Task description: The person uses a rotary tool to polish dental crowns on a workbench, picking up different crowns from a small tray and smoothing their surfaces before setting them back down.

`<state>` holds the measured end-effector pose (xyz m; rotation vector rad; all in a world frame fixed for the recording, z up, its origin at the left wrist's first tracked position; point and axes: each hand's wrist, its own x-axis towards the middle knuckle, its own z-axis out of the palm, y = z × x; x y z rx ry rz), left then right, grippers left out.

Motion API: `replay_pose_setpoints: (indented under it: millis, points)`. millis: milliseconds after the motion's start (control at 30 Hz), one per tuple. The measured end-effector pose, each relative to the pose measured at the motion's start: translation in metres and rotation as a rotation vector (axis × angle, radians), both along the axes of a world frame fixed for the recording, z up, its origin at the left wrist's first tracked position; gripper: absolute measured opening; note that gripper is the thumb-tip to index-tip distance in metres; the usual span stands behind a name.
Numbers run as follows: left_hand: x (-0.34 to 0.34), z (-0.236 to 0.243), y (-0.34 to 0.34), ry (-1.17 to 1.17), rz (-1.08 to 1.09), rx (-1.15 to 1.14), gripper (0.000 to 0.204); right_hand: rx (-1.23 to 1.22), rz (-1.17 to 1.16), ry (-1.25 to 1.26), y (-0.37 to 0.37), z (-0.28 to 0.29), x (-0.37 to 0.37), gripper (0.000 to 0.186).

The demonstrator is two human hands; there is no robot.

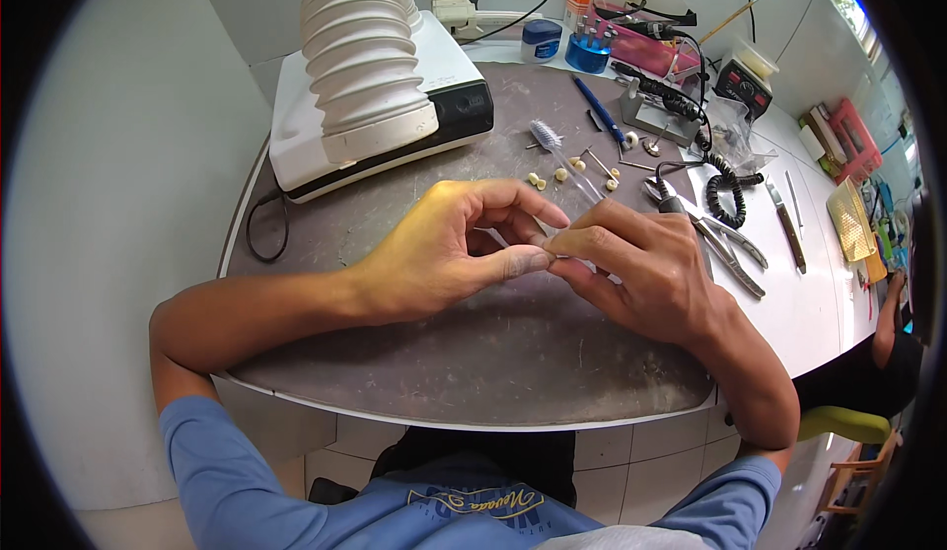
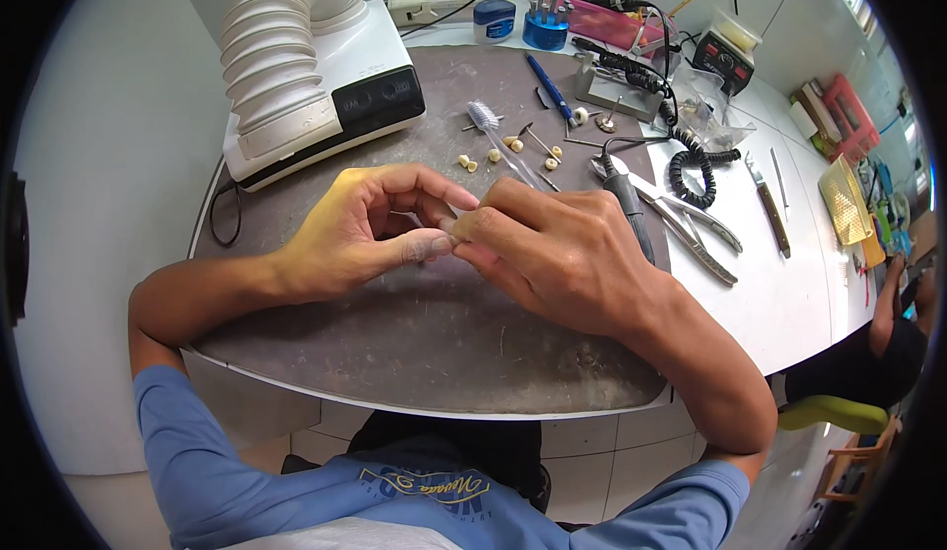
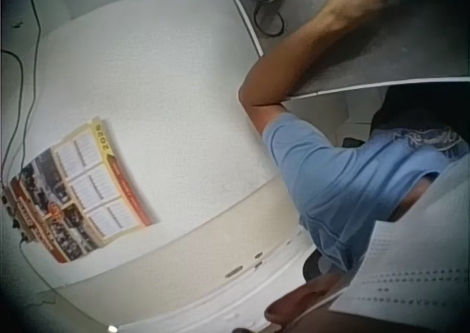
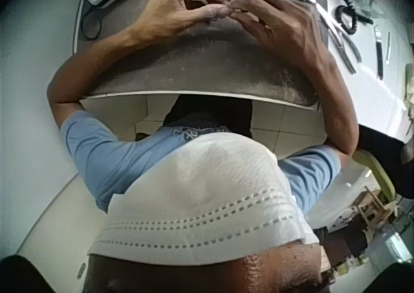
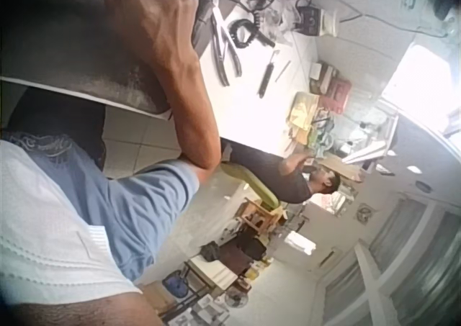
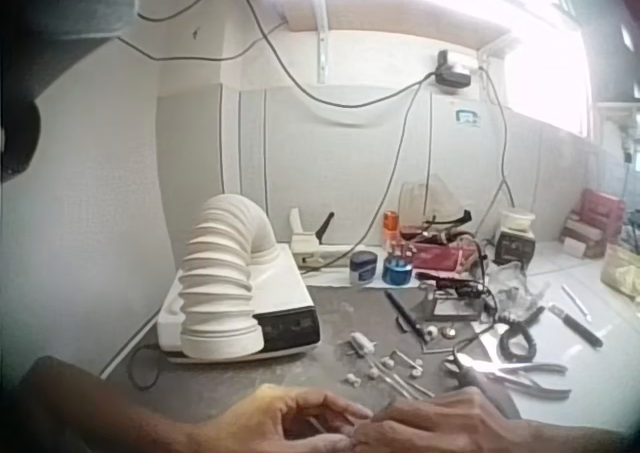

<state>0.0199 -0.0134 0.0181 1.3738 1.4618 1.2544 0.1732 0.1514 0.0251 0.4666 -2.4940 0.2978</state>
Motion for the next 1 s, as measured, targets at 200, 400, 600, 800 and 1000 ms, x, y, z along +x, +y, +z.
replay_pose_setpoints:
  millis: [200,400,600,800,1000]
  points:
    - [0.000,0.000,-0.001,-0.021,0.005,-0.011,0.034,-0.020,-0.006,-0.015,0.001,0.002,0.002,0.013]
    - [0.001,-0.002,-0.001,-0.025,0.012,-0.013,0.032,-0.042,0.009,-0.020,0.002,-0.003,0.001,0.012]
    - [-0.001,-0.002,-0.001,-0.048,0.007,-0.001,0.023,-0.042,0.024,-0.016,0.005,-0.005,0.002,0.013]
    - [-0.001,-0.006,0.001,-0.100,0.047,0.042,0.012,-0.017,0.015,-0.030,0.007,0.005,0.005,0.016]
    - [-0.002,-0.005,-0.001,-0.121,0.085,0.089,0.014,-1.094,0.129,-0.228,0.018,0.007,0.004,0.077]
